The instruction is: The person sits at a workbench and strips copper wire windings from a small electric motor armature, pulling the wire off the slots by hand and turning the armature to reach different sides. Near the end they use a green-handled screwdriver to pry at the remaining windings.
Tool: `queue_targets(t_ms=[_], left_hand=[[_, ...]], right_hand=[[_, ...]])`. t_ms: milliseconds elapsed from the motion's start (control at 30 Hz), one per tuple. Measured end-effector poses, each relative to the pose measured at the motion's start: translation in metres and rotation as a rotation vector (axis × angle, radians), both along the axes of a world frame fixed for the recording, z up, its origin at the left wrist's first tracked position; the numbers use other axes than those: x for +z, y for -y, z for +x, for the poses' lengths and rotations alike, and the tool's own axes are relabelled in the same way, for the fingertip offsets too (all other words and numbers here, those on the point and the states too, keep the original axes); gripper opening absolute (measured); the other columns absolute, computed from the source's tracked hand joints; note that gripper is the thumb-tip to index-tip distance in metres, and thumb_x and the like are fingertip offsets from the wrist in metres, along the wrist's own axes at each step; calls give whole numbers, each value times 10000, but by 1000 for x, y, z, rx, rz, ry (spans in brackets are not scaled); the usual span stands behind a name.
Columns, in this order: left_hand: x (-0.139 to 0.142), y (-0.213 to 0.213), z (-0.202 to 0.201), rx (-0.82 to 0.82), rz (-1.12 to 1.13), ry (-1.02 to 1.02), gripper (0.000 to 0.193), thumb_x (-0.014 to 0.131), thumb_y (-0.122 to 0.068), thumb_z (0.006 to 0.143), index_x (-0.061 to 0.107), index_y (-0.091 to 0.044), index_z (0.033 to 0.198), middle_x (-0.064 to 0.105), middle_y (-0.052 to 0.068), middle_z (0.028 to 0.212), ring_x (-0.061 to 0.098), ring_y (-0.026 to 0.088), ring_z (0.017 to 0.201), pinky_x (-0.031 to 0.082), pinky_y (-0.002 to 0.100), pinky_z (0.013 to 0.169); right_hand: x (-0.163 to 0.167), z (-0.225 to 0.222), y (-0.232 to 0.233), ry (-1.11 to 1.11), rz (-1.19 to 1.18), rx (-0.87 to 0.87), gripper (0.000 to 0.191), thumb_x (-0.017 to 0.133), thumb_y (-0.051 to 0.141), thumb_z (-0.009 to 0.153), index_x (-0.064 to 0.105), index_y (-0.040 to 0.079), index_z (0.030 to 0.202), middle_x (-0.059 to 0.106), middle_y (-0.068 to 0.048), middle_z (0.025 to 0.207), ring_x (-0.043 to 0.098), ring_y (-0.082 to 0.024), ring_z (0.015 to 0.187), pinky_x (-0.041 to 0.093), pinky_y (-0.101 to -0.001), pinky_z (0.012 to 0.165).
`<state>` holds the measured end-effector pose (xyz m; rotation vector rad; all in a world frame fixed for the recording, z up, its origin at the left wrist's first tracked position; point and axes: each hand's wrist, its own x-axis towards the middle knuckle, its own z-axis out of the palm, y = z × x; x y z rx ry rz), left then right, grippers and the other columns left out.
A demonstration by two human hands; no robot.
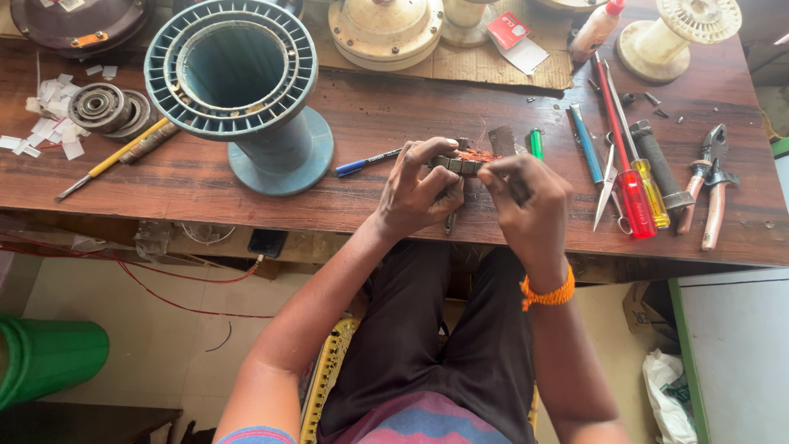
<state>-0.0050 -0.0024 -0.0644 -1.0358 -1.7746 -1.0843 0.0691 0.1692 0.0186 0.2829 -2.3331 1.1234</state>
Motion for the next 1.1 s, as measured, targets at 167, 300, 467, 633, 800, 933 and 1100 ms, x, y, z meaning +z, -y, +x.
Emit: queue_targets(t_ms=[167, 300, 467, 633, 800, 933, 1100], left_hand=[[-1, -1, 2, 0, 6, 51, 245, 828, -74, 858, 609, -47, 965, 454, 113, 1390, 617, 292, 1164, 555, 426, 977], [2, 0, 3, 9, 11, 54, 251, 827, -80, 850, 599, -51, 950, 455, 118, 1390, 617, 288, 1145, 553, 434, 971], [11, 3, 3, 0, -47, 48, 227, 813, -61, 856, 609, -47, 954, 555, 85, 1352, 616, 247, 1111, 532, 433, 956], [17, 0, 0, -15, -107, -5, 314, 834, -112, 883, 536, -96, 983, 647, -1, 1350, 573, 260, 1101, 461, 419, 935], [12, -2, -2, -56, -72, 79, 336, 804, -88, 907, 490, -126, 1021, 669, -18, 1347, 581, 246, 1077, 440, 407, 943], [11, -4, -3, -45, -76, 95, 330, 794, -79, 900, 483, -118, 1005, 680, -21, 1329, 591, 254, 1071, 436, 413, 941], [13, -2, -1, -36, -114, 69, 277, 777, -108, 910, 551, -152, 1064, 643, -42, 1364, 579, 243, 1114, 439, 412, 968]], right_hand=[[15, -28, 10, 35, 61, 49, 70, 777, 58, 955, 727, 20, 984, 693, -42, 738, 595, -60, 599, 438, -273, 558], [18, -41, 7, 177, 67, 55, 67, 769, 60, 951, 747, 14, 993, 712, -70, 738, 622, -81, 636, 464, -272, 573], [18, -49, -11, 296, -17, 47, 103, 758, 86, 947, 746, 10, 1016, 757, -41, 825, 711, -77, 743, 564, -252, 652], [10, -33, -23, 265, -151, 42, 121, 784, 97, 957, 745, 16, 1038, 709, 4, 816, 653, -45, 757, 519, -231, 672], [3, -7, -22, 231, -145, -57, 106, 809, 84, 950, 749, 12, 997, 590, 55, 710, 457, -16, 637, 338, -221, 556], [-6, 6, -15, 204, -136, -84, 88, 796, 68, 954, 746, 11, 999, 522, 70, 671, 409, -13, 609, 310, -228, 535], [-30, 10, -3, 146, -160, -83, 84, 786, 39, 954, 732, 7, 1009, 440, 74, 627, 354, -14, 582, 266, -242, 519]])
